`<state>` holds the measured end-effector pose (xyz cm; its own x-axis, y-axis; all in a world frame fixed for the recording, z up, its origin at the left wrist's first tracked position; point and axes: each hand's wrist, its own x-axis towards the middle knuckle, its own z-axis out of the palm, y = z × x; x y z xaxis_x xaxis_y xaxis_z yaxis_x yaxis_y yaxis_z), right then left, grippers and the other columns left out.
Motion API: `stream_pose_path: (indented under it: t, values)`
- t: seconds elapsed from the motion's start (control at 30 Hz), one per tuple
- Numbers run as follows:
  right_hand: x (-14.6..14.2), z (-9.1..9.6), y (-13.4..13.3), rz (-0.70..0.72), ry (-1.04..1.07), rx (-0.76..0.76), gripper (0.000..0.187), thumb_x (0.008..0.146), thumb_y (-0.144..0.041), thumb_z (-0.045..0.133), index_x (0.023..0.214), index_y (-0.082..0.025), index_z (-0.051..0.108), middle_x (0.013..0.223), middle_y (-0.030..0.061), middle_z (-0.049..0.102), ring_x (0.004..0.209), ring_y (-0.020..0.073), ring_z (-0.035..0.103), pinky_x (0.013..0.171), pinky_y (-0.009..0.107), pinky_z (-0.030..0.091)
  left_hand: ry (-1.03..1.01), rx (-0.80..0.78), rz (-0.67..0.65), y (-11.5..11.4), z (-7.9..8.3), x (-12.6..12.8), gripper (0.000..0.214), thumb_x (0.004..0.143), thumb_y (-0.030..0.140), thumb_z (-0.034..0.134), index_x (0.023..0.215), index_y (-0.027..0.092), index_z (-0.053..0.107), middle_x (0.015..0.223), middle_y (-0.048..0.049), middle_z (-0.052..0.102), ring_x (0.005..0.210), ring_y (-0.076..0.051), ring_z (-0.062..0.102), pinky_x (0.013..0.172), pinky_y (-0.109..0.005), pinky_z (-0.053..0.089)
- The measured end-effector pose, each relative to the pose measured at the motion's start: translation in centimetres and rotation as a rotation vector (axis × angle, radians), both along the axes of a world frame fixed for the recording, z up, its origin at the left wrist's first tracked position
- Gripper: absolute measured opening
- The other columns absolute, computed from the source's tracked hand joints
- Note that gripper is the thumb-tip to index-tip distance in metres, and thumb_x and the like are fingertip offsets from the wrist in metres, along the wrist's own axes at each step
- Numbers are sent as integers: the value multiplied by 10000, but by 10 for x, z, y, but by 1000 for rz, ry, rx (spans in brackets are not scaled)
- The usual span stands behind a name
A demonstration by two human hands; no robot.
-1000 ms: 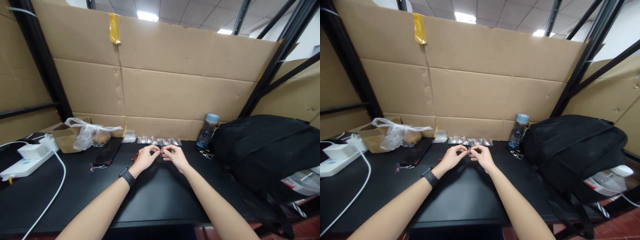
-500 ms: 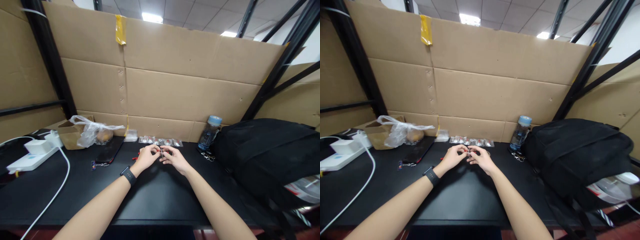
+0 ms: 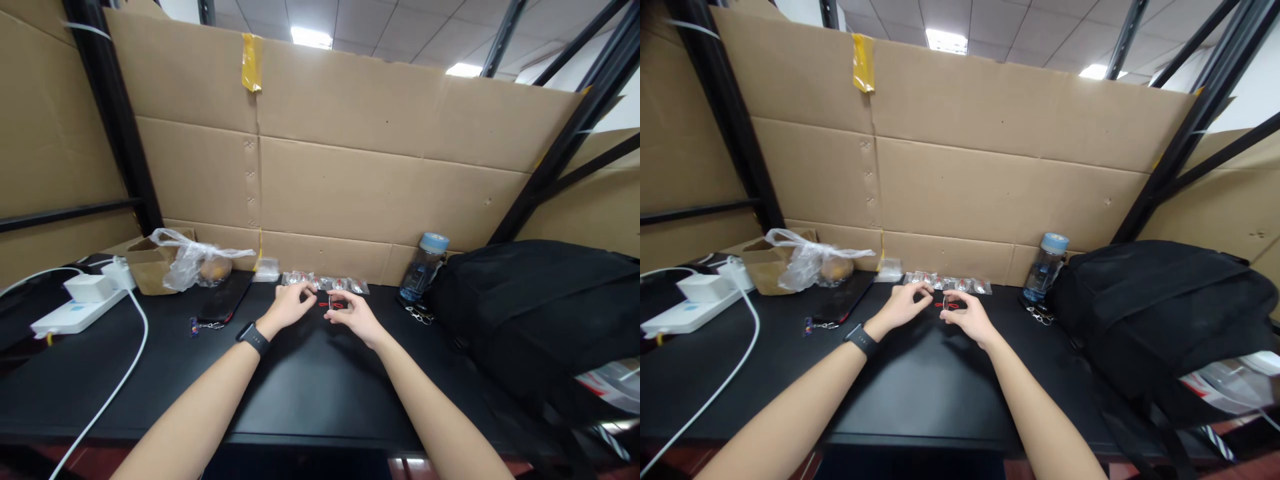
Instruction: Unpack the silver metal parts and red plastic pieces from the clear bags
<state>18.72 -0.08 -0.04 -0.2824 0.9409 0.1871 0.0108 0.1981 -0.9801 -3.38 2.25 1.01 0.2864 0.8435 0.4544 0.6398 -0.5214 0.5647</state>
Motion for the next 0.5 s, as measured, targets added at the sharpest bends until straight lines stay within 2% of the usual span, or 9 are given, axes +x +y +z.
stream_pose_path:
  t: [0.1,0.2,0.3,0.43,0.5]
  values:
    - [2,2,0,-12,-13,7,585,669,-329,853,1213,-233,661,1199,92,591,781,191,749,710,321,603,154,165,261,17,-1,-33,192,903,262,533,1022,260,683,1103,-57,735,1118,-305,585,960,-459,363]
    - [3,4,0,-28,-25,13,575,678,-323,845,1213,-231,657,1206,93,582,779,186,748,710,314,599,218,201,482,33,-7,-66,257,911,227,498,1108,256,661,1197,-100,694,1158,-329,522,940,-477,341]
    - [5,4,0,-34,-41,24,575,684,-324,838,1220,-226,654,1208,97,581,775,184,747,713,318,601,282,170,555,43,-14,-82,307,917,218,482,1179,251,639,1247,-115,671,1178,-334,490,940,-489,329]
    - [8,3,2,-43,-51,43,584,681,-326,836,1224,-220,650,1200,97,583,760,179,744,708,320,604,363,171,574,47,-26,-79,422,915,197,464,1322,238,565,1272,-140,649,1165,-337,481,922,-486,330]
    - [8,3,3,-43,-47,43,587,676,-326,838,1220,-215,649,1195,97,584,755,179,744,702,318,603,380,185,597,50,-32,-76,435,920,182,439,1331,236,567,1245,-139,652,1124,-330,495,903,-482,328]
